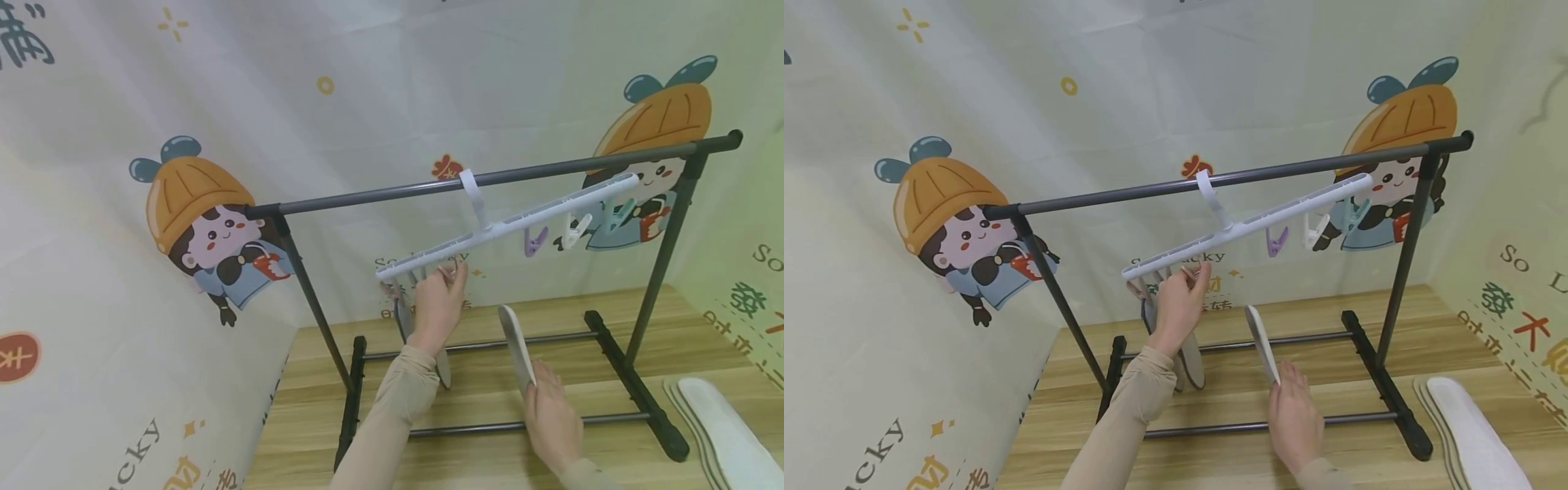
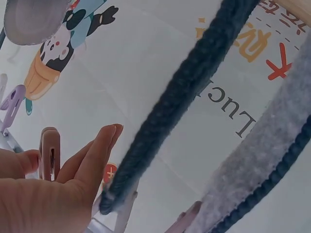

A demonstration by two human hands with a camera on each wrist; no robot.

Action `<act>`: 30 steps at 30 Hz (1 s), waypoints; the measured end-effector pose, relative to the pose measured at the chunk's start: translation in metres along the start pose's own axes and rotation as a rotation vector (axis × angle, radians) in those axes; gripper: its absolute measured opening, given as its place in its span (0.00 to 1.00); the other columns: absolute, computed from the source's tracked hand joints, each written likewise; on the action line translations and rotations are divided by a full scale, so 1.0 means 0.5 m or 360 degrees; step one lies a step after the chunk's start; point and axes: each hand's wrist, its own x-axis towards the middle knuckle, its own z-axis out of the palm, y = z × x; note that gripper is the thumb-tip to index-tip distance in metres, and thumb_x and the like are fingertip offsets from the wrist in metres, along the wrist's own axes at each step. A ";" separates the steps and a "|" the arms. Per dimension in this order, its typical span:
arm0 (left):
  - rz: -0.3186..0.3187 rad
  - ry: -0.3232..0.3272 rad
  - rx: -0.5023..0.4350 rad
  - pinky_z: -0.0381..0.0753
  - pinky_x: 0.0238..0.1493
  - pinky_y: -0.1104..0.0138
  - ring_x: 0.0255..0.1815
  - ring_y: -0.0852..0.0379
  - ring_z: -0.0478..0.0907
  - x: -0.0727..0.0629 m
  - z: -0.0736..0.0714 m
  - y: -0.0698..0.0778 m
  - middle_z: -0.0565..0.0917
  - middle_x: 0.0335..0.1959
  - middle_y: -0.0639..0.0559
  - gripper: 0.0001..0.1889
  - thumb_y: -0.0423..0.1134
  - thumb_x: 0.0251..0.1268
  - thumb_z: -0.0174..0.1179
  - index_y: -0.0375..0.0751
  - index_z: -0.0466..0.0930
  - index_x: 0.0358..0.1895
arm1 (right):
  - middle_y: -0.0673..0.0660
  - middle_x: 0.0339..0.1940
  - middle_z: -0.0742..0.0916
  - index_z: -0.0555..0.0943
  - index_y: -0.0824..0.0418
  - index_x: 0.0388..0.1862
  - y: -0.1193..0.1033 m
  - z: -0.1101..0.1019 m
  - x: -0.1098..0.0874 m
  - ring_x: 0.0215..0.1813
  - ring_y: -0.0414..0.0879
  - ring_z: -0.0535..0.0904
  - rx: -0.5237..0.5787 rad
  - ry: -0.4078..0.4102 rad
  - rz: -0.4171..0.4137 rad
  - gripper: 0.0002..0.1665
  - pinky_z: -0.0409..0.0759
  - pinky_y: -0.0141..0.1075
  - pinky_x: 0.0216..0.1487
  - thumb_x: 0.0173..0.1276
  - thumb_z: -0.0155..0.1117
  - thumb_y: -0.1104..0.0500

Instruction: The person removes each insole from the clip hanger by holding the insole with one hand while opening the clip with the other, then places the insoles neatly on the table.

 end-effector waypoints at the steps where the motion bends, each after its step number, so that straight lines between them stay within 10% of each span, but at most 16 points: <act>1: 0.0004 0.0006 0.0009 0.50 0.09 0.74 0.07 0.66 0.50 -0.001 -0.001 0.000 0.62 0.06 0.59 0.25 0.52 0.78 0.46 0.32 0.84 0.42 | 0.75 0.65 0.76 0.70 0.74 0.66 0.002 -0.002 0.000 0.60 0.76 0.74 -0.0006 0.0002 0.0003 0.24 0.74 0.66 0.52 0.77 0.47 0.63; 5: -0.0008 0.0001 -0.0006 0.64 0.12 0.72 0.08 0.66 0.56 -0.008 -0.005 -0.001 0.76 0.11 0.50 0.29 0.55 0.78 0.45 0.31 0.84 0.45 | 0.75 0.64 0.76 0.70 0.74 0.66 0.014 -0.007 0.000 0.59 0.76 0.74 -0.0019 0.0028 0.0009 0.24 0.77 0.66 0.48 0.76 0.47 0.63; 9: -0.0039 -0.0015 -0.0009 0.87 0.37 0.62 0.14 0.59 0.76 -0.034 -0.019 -0.008 0.89 0.33 0.38 0.32 0.58 0.78 0.44 0.29 0.82 0.51 | 0.76 0.63 0.76 0.71 0.75 0.64 0.031 -0.012 -0.002 0.58 0.75 0.75 -0.0031 0.0067 0.0015 0.23 0.80 0.65 0.42 0.76 0.47 0.64; 14: -0.0090 -0.0053 -0.0091 0.85 0.52 0.57 0.51 0.45 0.86 -0.084 -0.042 -0.022 0.85 0.51 0.38 0.31 0.57 0.77 0.46 0.29 0.79 0.58 | 0.78 0.61 0.76 0.70 0.76 0.63 0.052 -0.028 -0.001 0.51 0.76 0.80 -0.0045 0.0070 0.0055 0.22 0.83 0.62 0.34 0.77 0.45 0.64; 24: -0.0248 -0.0017 -0.0305 0.83 0.55 0.53 0.54 0.44 0.84 -0.184 -0.095 -0.052 0.85 0.52 0.38 0.28 0.56 0.77 0.48 0.33 0.80 0.57 | 0.79 0.42 0.81 0.68 0.78 0.60 0.078 -0.065 0.010 0.33 0.70 0.82 0.0019 0.0098 0.0198 0.20 0.80 0.55 0.23 0.78 0.42 0.65; 30: -0.0311 -0.0050 -0.0242 0.83 0.54 0.54 0.54 0.47 0.84 -0.220 -0.095 -0.078 0.85 0.52 0.40 0.30 0.59 0.76 0.48 0.34 0.80 0.58 | 0.81 0.48 0.80 0.66 0.78 0.63 0.085 -0.075 0.014 0.37 0.72 0.81 0.0031 0.0034 0.0268 0.21 0.80 0.56 0.26 0.79 0.42 0.65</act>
